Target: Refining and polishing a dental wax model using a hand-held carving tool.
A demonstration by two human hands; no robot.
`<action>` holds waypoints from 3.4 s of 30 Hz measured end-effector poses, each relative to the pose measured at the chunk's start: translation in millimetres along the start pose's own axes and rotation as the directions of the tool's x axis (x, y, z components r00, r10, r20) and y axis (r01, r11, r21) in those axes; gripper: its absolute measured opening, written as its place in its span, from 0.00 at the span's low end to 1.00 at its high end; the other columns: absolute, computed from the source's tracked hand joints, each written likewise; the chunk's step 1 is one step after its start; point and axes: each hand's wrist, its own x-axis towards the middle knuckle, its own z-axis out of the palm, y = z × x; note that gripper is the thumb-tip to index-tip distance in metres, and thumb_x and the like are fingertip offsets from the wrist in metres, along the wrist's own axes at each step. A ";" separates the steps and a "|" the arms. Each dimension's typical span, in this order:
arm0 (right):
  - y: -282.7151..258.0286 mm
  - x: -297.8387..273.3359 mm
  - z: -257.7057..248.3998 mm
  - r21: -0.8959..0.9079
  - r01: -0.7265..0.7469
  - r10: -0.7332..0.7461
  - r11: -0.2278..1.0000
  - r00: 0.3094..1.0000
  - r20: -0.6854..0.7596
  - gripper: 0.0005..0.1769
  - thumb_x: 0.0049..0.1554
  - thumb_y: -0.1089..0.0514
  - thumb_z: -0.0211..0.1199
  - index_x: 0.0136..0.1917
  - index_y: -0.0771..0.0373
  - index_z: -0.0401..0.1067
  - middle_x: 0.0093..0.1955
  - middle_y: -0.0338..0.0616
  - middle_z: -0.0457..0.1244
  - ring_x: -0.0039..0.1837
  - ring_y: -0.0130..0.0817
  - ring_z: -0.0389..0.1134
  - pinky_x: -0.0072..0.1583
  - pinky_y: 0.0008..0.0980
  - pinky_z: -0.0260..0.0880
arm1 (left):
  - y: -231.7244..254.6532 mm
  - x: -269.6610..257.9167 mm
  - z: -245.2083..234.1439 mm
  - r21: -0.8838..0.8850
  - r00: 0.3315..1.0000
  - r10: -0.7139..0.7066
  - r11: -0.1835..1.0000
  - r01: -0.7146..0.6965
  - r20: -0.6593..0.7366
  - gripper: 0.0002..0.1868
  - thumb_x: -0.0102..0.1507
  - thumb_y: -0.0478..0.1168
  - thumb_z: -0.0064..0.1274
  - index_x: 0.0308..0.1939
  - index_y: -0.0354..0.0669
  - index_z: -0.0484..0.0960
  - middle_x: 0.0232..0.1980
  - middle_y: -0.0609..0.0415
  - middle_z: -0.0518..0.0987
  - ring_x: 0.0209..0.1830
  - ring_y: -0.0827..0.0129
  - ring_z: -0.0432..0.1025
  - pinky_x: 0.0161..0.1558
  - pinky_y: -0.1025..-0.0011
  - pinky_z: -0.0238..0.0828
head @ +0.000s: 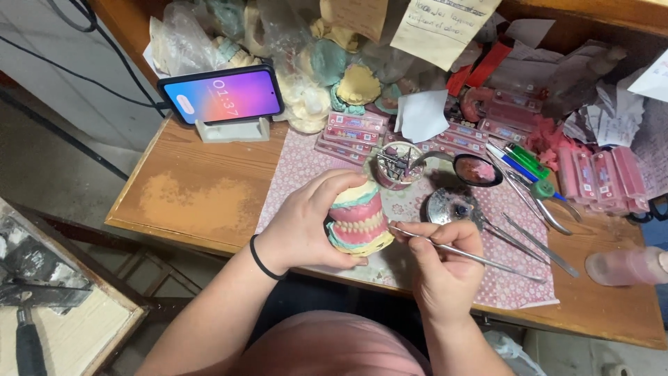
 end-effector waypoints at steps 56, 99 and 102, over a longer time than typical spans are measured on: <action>7.0 8.9 -17.5 -0.099 0.049 -0.043 0.994 0.997 0.058 0.13 0.56 0.64 0.70 0.47 0.58 0.65 0.49 0.62 0.70 0.52 0.47 0.76 0.62 0.44 0.78 | 8.7 12.6 -2.6 0.090 0.995 -0.060 0.994 0.053 0.077 0.54 0.42 0.58 0.73 0.69 0.57 0.67 0.68 0.54 0.74 0.66 0.59 0.73 0.57 0.60 0.74; 7.4 -3.9 -8.6 -0.385 0.307 -0.313 0.871 0.949 0.048 0.14 0.60 0.69 0.66 0.48 0.59 0.61 0.49 0.61 0.68 0.56 0.48 0.75 0.65 0.45 0.81 | 21.8 27.9 11.1 0.248 0.996 -0.077 0.967 0.063 0.048 0.51 0.40 0.59 0.71 0.66 0.52 0.71 0.56 0.52 0.78 0.50 0.50 0.77 0.45 0.53 0.74; 5.5 -4.8 -6.6 -0.435 0.299 -0.311 0.849 0.949 0.045 0.14 0.60 0.69 0.65 0.47 0.60 0.59 0.49 0.62 0.68 0.56 0.50 0.75 0.65 0.45 0.79 | 20.9 27.5 12.4 0.263 0.997 -0.068 0.963 0.056 0.036 0.52 0.39 0.59 0.71 0.66 0.52 0.71 0.55 0.51 0.78 0.50 0.49 0.77 0.45 0.53 0.74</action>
